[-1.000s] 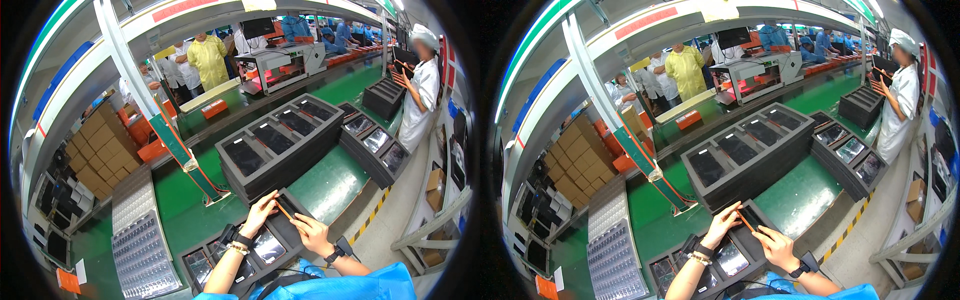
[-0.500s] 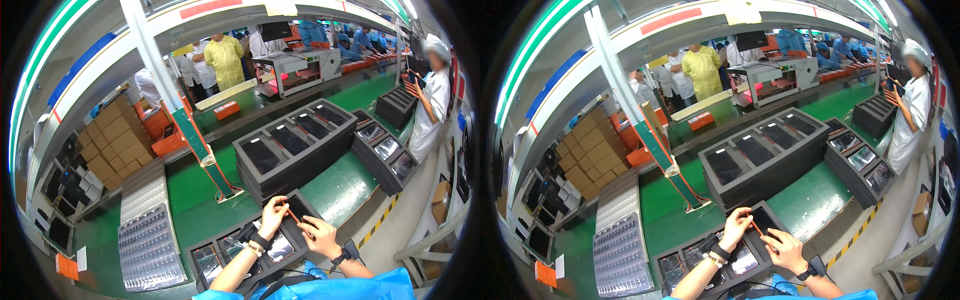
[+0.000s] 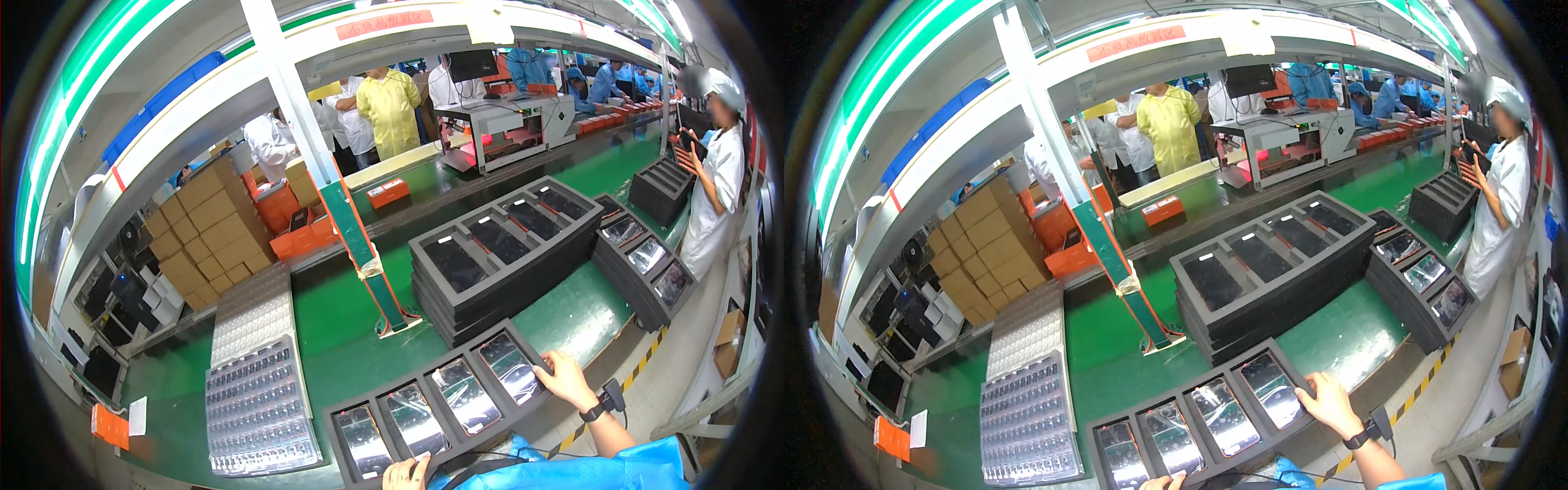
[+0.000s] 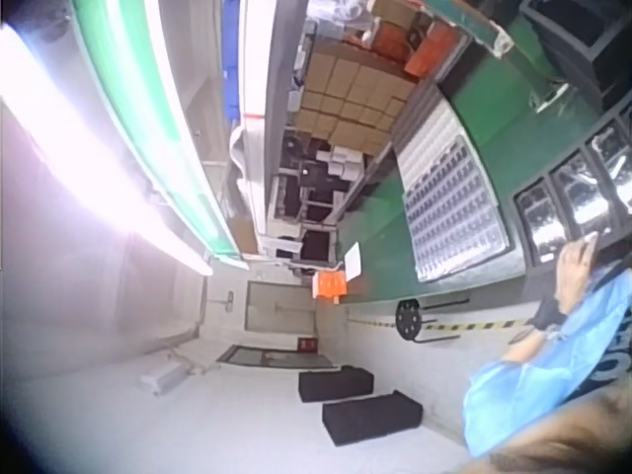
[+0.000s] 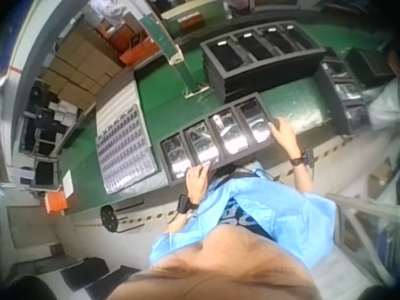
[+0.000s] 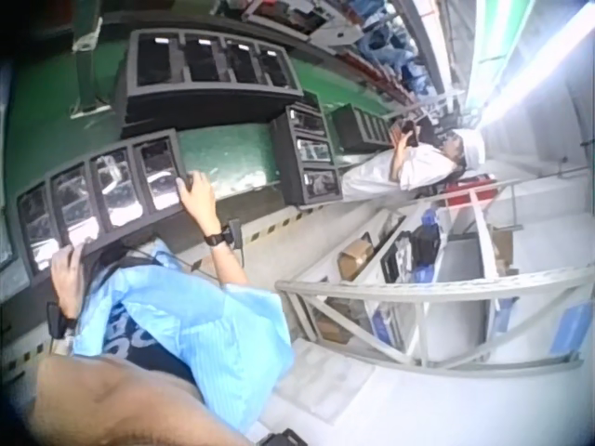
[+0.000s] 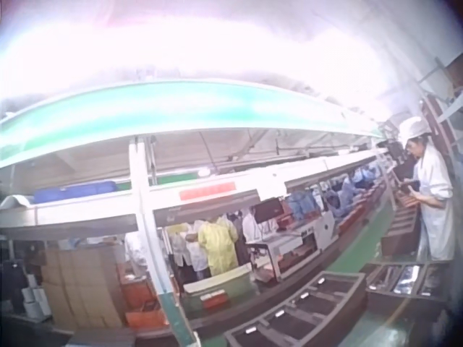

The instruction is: Installing small components onto smartphone screen assemblies on a factory production line.

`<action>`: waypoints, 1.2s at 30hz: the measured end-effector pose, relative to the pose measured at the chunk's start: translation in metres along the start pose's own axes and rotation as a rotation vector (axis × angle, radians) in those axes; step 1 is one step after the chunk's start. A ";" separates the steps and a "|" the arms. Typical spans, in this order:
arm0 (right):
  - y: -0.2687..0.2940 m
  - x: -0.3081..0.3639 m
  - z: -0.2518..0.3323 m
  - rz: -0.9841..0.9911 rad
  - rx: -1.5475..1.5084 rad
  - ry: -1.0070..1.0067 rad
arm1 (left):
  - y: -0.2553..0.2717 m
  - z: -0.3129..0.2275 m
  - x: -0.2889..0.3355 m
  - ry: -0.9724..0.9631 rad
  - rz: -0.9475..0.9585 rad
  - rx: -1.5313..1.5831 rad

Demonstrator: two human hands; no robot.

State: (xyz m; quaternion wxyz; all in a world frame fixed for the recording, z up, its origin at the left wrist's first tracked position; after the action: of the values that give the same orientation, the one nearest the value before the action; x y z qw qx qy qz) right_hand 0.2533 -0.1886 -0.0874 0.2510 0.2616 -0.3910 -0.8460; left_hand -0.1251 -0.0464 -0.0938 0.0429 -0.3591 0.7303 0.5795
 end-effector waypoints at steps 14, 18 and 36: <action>0.096 0.154 -0.082 0.109 -1.462 -0.665 | -0.020 -0.065 -0.037 -0.364 -0.203 0.140; 0.143 0.208 -0.083 -0.279 -1.529 -0.470 | -0.045 -0.092 -0.065 -0.534 -0.163 0.276; 0.224 0.128 -0.248 -1.431 0.174 -0.023 | -0.075 -0.142 -0.153 -0.578 0.047 0.567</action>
State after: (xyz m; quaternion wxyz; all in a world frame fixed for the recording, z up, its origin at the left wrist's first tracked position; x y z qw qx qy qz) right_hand 0.3668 -0.5280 -0.0799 -0.3906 0.4637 -0.1925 -0.7716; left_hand 0.0811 -0.1040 -0.0352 0.3304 -0.1384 0.8272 0.4329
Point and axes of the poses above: each hand's wrist, its own x-axis away from the middle knuckle, its own y-axis out of the back of the hand, z = x × y, the point moved 1 cm from there along -x, towards the middle knuckle, and after that the axes turned 5 degrees about x, right-handed, at the moved point
